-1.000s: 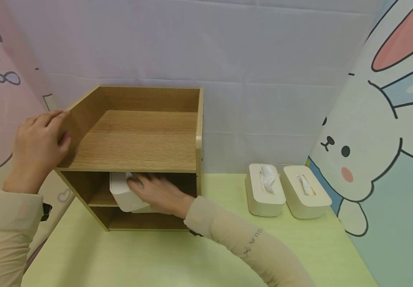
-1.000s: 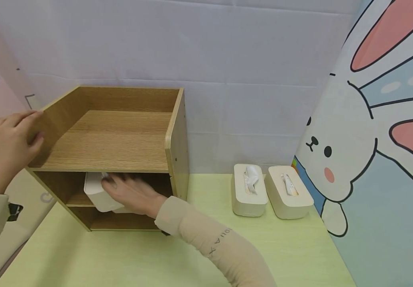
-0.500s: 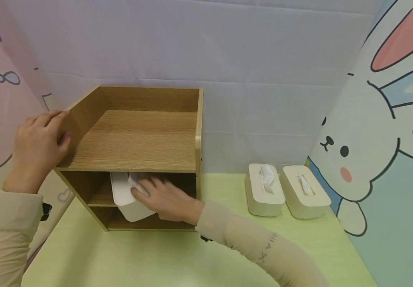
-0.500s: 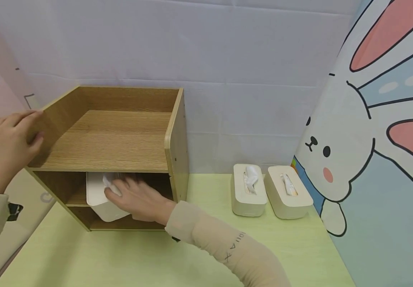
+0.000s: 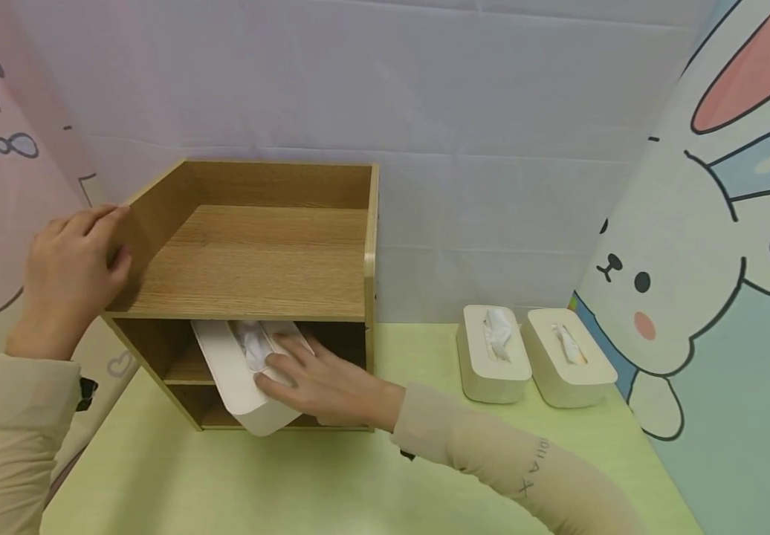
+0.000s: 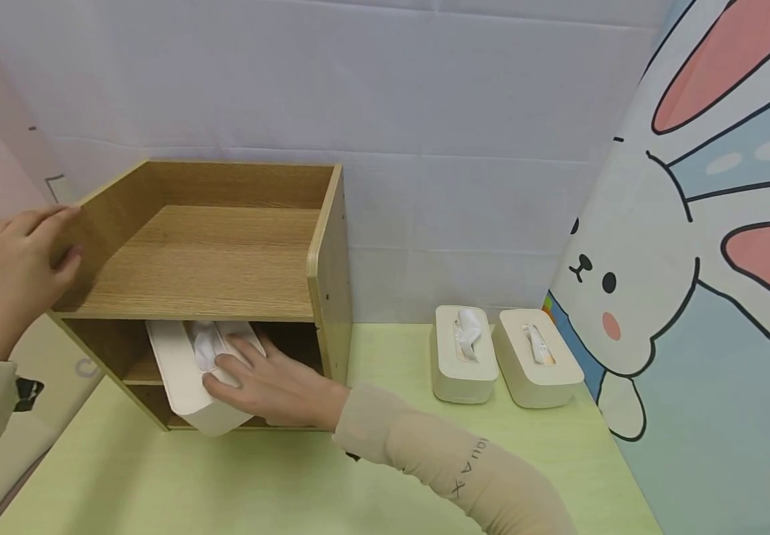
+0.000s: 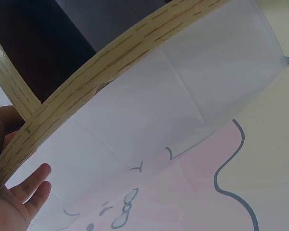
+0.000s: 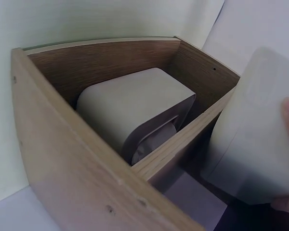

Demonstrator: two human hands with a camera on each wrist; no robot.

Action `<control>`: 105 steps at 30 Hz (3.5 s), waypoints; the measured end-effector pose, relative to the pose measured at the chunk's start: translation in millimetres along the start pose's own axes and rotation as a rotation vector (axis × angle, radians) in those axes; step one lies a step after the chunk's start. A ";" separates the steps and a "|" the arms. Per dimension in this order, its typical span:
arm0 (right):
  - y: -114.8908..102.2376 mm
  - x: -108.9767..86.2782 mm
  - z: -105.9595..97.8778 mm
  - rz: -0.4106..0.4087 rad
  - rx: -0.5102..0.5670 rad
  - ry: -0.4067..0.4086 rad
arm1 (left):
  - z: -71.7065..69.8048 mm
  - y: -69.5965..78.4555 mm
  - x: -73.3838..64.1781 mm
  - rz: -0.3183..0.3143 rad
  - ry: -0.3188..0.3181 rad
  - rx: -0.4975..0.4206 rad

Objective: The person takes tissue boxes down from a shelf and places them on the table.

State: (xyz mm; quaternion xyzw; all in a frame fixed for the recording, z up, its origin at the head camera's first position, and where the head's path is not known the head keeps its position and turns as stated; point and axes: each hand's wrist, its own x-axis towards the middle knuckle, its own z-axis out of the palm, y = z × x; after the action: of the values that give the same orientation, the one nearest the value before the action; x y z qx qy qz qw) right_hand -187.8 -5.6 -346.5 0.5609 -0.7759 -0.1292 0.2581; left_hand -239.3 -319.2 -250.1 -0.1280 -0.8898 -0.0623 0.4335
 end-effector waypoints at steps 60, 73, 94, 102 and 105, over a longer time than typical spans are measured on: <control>19.6 -123.6 -25.5 -0.417 -0.093 0.296 | -8.2 1.6 1.4 -0.017 -0.016 -0.005; 15.5 -144.4 -38.2 -0.494 -0.066 0.316 | -7.2 1.2 1.0 -0.013 -0.006 0.002; -8.8 -209.6 -7.3 -0.459 0.065 0.237 | -7.5 0.9 1.7 -0.006 -0.012 -0.012; -15.5 -230.7 -7.3 -0.389 0.098 0.224 | -8.7 1.6 2.0 -0.003 0.003 -0.006; -18.1 -239.9 -0.9 -0.354 0.102 0.211 | -9.0 1.4 1.9 -0.003 0.001 -0.003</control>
State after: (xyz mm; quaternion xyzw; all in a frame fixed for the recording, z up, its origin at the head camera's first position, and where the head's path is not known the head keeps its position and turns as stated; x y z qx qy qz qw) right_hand -115.7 213.2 -415.9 0.7111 -0.6396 -0.0736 0.2824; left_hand -233.3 -319.5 -243.0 -0.1274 -0.8898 -0.0644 0.4334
